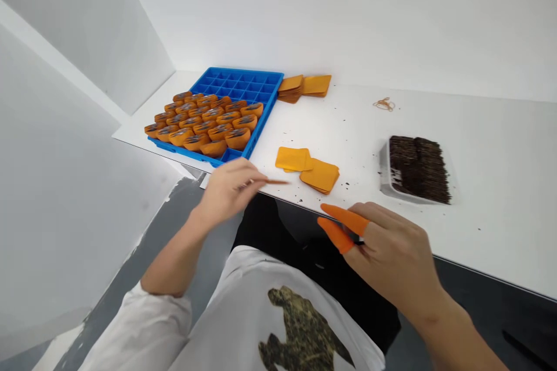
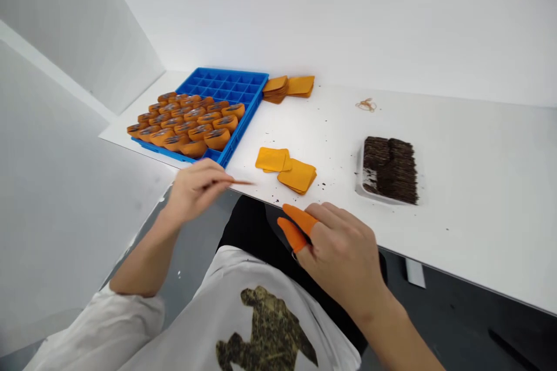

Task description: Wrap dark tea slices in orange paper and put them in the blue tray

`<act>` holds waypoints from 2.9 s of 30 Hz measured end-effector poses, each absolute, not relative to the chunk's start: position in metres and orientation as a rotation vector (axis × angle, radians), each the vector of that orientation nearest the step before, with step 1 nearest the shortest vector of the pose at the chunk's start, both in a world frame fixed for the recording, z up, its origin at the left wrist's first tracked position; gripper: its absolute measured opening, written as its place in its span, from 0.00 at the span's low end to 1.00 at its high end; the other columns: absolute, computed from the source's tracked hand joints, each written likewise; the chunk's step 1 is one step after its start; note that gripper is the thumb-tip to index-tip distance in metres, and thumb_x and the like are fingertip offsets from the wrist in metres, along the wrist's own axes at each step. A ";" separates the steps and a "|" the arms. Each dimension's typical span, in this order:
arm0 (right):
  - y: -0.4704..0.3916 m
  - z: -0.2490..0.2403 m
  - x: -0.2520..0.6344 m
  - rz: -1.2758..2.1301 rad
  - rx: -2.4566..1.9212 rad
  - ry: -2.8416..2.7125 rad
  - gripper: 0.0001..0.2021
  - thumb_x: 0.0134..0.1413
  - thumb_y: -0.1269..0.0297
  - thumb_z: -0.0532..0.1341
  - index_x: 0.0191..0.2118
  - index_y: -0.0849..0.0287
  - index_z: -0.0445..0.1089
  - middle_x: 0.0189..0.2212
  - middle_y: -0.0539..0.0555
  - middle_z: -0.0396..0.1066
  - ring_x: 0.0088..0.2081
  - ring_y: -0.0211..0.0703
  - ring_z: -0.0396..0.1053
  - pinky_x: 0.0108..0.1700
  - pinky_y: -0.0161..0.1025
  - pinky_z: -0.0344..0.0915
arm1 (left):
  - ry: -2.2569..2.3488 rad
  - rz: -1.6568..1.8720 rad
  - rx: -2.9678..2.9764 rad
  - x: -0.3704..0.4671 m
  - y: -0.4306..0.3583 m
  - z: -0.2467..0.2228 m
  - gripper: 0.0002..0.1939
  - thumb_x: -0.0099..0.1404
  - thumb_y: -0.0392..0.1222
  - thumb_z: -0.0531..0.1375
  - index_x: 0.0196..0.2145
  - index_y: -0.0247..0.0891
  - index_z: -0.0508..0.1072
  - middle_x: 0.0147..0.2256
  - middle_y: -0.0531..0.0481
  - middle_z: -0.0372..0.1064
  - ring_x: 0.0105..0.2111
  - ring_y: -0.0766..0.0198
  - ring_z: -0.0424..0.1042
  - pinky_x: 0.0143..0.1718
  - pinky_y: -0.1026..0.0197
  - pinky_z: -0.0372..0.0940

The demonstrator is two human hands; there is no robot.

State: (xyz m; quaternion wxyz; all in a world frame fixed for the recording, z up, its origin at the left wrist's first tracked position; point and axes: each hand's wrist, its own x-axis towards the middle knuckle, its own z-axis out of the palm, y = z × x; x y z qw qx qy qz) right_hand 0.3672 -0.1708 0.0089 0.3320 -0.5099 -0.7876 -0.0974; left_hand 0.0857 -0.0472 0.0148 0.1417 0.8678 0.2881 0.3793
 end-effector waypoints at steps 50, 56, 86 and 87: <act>-0.092 0.035 0.510 0.663 -2.620 -1.737 0.10 0.61 0.58 0.67 0.43 0.49 0.86 0.44 0.52 0.84 0.40 0.50 0.78 0.40 0.43 0.69 | 0.768 1.152 2.746 0.108 -0.049 -0.065 0.07 0.72 0.34 0.70 0.47 0.40 0.82 0.42 0.46 0.83 0.41 0.58 0.83 0.46 0.57 0.76; -0.081 0.030 0.510 0.550 -2.718 -1.753 0.10 0.60 0.63 0.65 0.43 0.53 0.84 0.44 0.58 0.83 0.42 0.53 0.76 0.41 0.45 0.67 | 0.778 1.129 2.725 0.112 -0.048 -0.059 0.06 0.73 0.34 0.69 0.46 0.40 0.82 0.41 0.47 0.84 0.40 0.59 0.83 0.45 0.58 0.76; -0.160 0.016 0.528 0.536 -2.002 -0.689 0.07 0.49 0.63 0.72 0.34 0.60 0.83 0.26 0.51 0.71 0.26 0.38 0.56 0.27 0.41 0.51 | 1.018 0.148 2.821 0.187 0.066 -0.040 0.17 0.73 0.48 0.59 0.44 0.43 0.88 0.47 0.46 0.86 0.46 0.51 0.83 0.46 0.53 0.72; -0.162 0.015 0.529 0.524 -1.983 -0.680 0.07 0.48 0.63 0.72 0.34 0.59 0.84 0.26 0.52 0.72 0.27 0.38 0.56 0.27 0.41 0.52 | 0.996 0.138 2.859 0.187 0.065 -0.041 0.18 0.73 0.46 0.58 0.46 0.42 0.88 0.47 0.44 0.86 0.45 0.51 0.83 0.47 0.53 0.72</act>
